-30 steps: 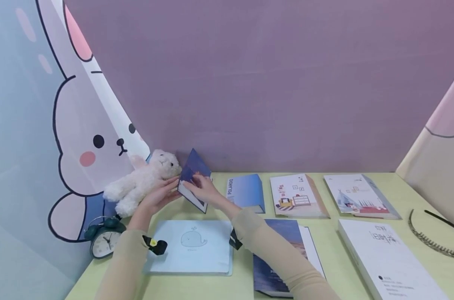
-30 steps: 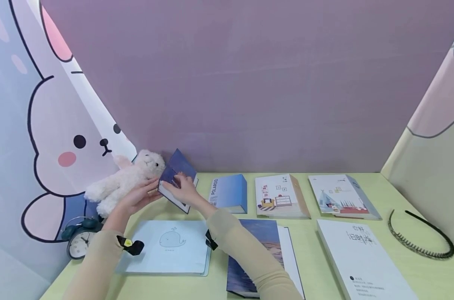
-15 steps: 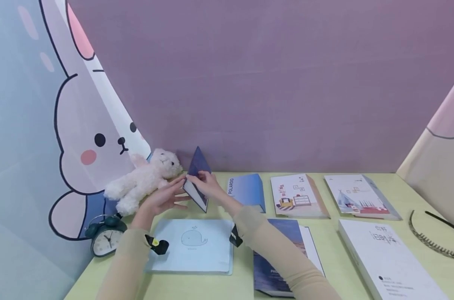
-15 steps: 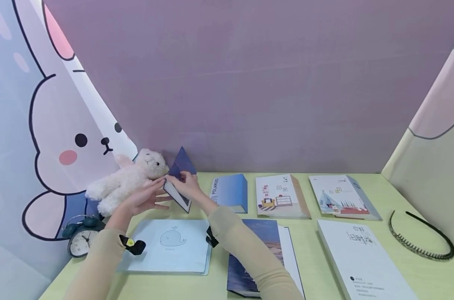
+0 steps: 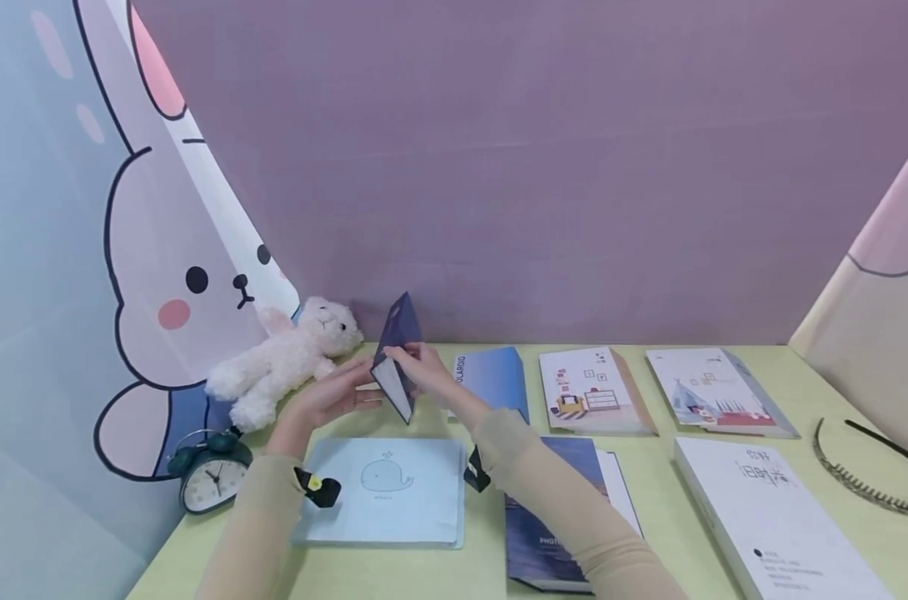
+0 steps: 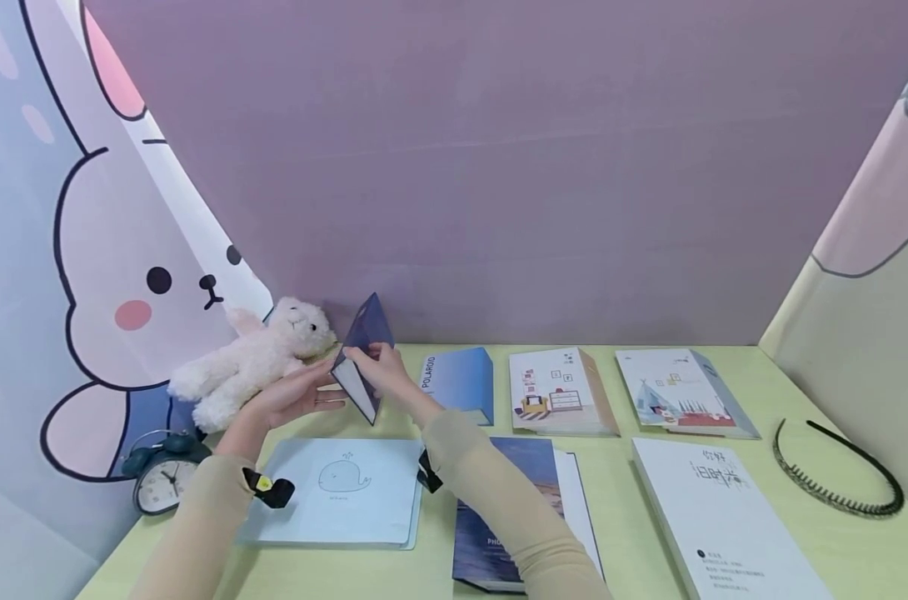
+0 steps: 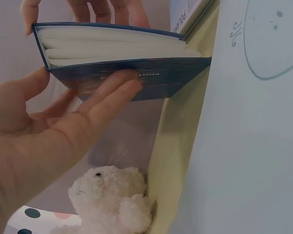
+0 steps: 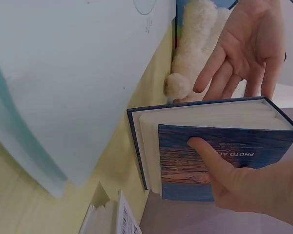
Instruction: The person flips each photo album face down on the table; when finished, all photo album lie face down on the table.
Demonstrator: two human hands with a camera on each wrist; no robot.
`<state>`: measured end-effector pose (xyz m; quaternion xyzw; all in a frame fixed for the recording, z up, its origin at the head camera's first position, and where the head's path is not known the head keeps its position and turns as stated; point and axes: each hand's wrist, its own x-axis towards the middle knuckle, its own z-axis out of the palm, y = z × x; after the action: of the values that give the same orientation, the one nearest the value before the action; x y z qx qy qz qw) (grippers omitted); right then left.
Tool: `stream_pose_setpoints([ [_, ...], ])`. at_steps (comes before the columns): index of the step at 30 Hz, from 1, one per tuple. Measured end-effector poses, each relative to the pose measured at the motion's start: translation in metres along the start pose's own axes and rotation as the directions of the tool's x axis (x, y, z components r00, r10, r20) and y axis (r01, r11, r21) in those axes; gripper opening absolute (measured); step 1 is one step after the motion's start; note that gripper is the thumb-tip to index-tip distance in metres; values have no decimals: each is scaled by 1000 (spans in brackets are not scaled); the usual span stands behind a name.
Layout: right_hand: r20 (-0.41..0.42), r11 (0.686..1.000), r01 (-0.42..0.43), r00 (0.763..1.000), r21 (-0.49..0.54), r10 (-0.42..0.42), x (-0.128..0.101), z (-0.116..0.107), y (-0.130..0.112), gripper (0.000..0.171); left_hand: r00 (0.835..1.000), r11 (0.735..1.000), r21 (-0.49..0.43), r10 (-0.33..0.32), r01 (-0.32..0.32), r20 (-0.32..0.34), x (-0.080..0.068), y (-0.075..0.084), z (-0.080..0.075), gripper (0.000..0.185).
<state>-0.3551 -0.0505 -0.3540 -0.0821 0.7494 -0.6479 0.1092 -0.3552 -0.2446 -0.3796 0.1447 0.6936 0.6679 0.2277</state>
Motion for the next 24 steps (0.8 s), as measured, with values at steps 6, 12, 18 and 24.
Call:
stream_pose_setpoints([
  [6, -6, 999, 44, 999, 9, -44, 0, -2, 3, 55, 999, 999, 17, -44, 44, 4, 1, 0, 3, 56],
  [12, -40, 994, 40, 999, 100, -36, -4, -5, 6, 54, 996, 996, 38, -84, 85, -24, 0, 2, 8, 54],
  [18, -30, 979, 28, 999, 200, -22, -2, -11, 12, 56, 994, 990, 100, -94, 98, -50, 2, -1, 8, 54],
  [24, -21, 974, 24, 1000, 226, -20, -2, -17, 17, 59, 995, 987, 126, -98, 101, -29, 0, -3, 7, 53],
])
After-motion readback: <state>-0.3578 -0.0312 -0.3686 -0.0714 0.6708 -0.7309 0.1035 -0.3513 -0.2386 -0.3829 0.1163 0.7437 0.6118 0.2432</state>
